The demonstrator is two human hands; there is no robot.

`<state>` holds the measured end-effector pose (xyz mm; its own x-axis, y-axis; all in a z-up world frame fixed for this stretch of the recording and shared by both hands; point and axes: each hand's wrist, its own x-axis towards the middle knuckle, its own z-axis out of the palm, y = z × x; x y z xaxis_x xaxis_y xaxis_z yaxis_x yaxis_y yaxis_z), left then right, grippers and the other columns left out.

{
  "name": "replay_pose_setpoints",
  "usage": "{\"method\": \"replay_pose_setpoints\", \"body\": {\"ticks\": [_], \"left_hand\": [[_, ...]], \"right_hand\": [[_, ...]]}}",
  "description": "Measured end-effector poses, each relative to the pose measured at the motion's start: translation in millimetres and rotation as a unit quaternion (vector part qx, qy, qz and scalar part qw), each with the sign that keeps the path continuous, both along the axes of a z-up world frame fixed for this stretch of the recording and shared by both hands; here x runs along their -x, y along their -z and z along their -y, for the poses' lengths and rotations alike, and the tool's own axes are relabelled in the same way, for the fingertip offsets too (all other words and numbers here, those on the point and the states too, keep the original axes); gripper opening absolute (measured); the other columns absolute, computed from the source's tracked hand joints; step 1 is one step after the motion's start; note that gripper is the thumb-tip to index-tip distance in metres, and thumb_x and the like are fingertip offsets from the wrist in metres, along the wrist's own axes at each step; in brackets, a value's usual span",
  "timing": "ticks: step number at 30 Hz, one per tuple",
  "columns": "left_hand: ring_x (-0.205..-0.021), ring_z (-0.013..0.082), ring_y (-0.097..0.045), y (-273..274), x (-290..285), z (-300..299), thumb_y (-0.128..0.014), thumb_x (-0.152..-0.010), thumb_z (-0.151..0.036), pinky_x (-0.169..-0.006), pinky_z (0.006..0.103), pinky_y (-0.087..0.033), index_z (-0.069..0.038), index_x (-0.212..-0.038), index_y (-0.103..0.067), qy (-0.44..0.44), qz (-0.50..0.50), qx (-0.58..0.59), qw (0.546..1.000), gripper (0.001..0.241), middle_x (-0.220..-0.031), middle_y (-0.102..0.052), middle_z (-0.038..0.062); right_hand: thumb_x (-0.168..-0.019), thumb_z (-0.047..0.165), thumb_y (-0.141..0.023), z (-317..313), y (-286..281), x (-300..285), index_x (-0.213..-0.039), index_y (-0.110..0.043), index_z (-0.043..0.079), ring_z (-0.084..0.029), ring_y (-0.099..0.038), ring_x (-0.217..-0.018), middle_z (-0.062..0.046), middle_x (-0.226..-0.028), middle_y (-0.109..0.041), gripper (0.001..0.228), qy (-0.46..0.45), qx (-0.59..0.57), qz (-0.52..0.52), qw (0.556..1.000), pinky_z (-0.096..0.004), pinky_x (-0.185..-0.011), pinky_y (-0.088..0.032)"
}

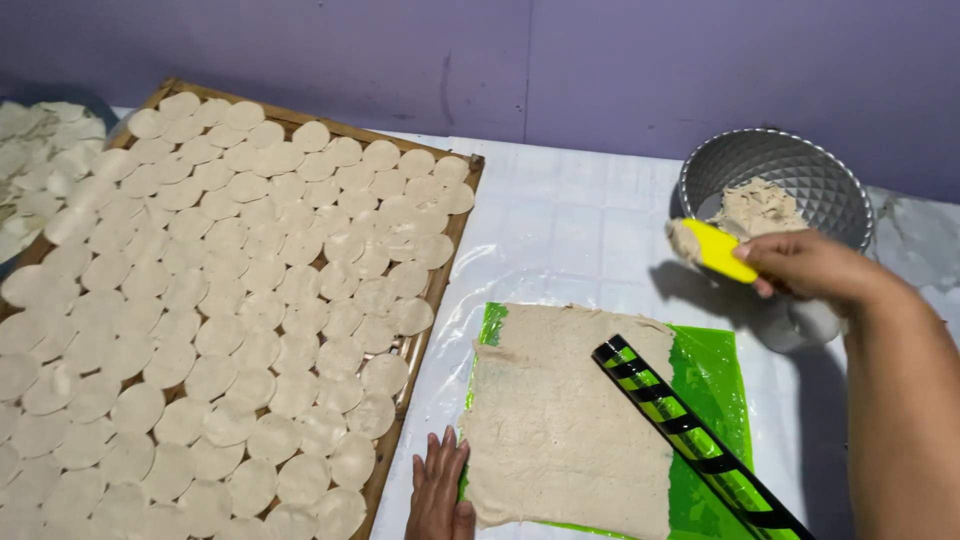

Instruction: The recorder rolls out dough and prepares small circular pastry rounds on a work station.

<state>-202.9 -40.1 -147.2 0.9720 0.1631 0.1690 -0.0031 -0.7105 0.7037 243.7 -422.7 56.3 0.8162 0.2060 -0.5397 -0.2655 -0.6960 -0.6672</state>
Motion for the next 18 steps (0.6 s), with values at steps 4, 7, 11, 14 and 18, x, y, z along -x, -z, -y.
{"method": "replay_pose_setpoints", "body": {"ticks": [4, 7, 11, 14, 18], "left_hand": [[-0.158, 0.0418, -0.014, -85.9, -24.8, 12.7, -0.039, -0.102, -0.031, -0.123, 0.0605, -0.002, -0.005, -0.156, -0.038, -0.051, -0.047, -0.015, 0.997, 0.06, -0.167, -0.029, 0.023], [-0.157, 0.039, -0.014, -140.8, -54.4, 14.5, -0.04, -0.103, -0.019, -0.124, 0.0558, -0.005, -0.004, -0.158, -0.031, -0.03, -0.044, -0.051, 0.997, 0.058, -0.168, -0.025, 0.02], [-0.158, 0.0353, -0.015, -148.1, -105.0, 1.4, -0.037, -0.105, -0.018, -0.126, 0.0491, -0.011, -0.005, -0.16, -0.031, -0.004, 0.004, -0.025, 1.0, 0.057, -0.17, -0.025, 0.017], [-0.158, 0.0354, -0.016, -141.5, -136.1, -6.2, -0.036, -0.107, -0.022, -0.126, 0.0486, -0.013, -0.006, -0.159, -0.032, -0.003, 0.023, -0.006, 1.0, 0.055, -0.169, -0.026, 0.017], [-0.158, 0.0344, -0.019, -135.5, -165.9, -10.0, -0.035, -0.108, -0.024, -0.126, 0.0494, -0.012, -0.006, -0.158, -0.034, -0.019, 0.025, -0.009, 0.999, 0.053, -0.169, -0.027, 0.016]], "right_hand": [[-0.098, 0.031, -0.06, -79.7, -1.0, 96.5, -0.108, -0.078, 0.009, -0.011, -0.059, -0.065, -0.002, -0.069, -0.066, 0.03, -0.083, -0.016, -0.009, 0.996, -0.028, -0.058, -0.042], [-0.099, 0.028, -0.057, -134.5, 17.0, 162.3, -0.112, -0.075, 0.006, -0.024, -0.069, -0.082, -0.012, -0.087, -0.074, 0.031, -0.187, 0.043, 0.107, 0.976, -0.037, -0.078, -0.055], [-0.098, 0.015, -0.051, -199.0, 15.9, 242.1, -0.129, -0.065, 0.014, -0.036, -0.067, -0.097, -0.017, -0.107, -0.068, 0.035, -0.168, 0.157, 0.222, 0.948, -0.048, -0.086, -0.053], [-0.092, 0.01, -0.053, -218.0, 38.1, 275.1, -0.139, -0.058, 0.015, -0.035, -0.065, -0.094, -0.016, -0.105, -0.062, 0.048, -0.2, 0.193, 0.292, 0.915, -0.047, -0.079, -0.055], [-0.087, 0.006, -0.057, -219.5, 56.1, 291.9, -0.15, -0.048, 0.018, -0.032, -0.063, -0.093, -0.016, -0.107, -0.055, 0.065, -0.273, 0.256, 0.298, 0.878, -0.044, -0.076, -0.056]]}}
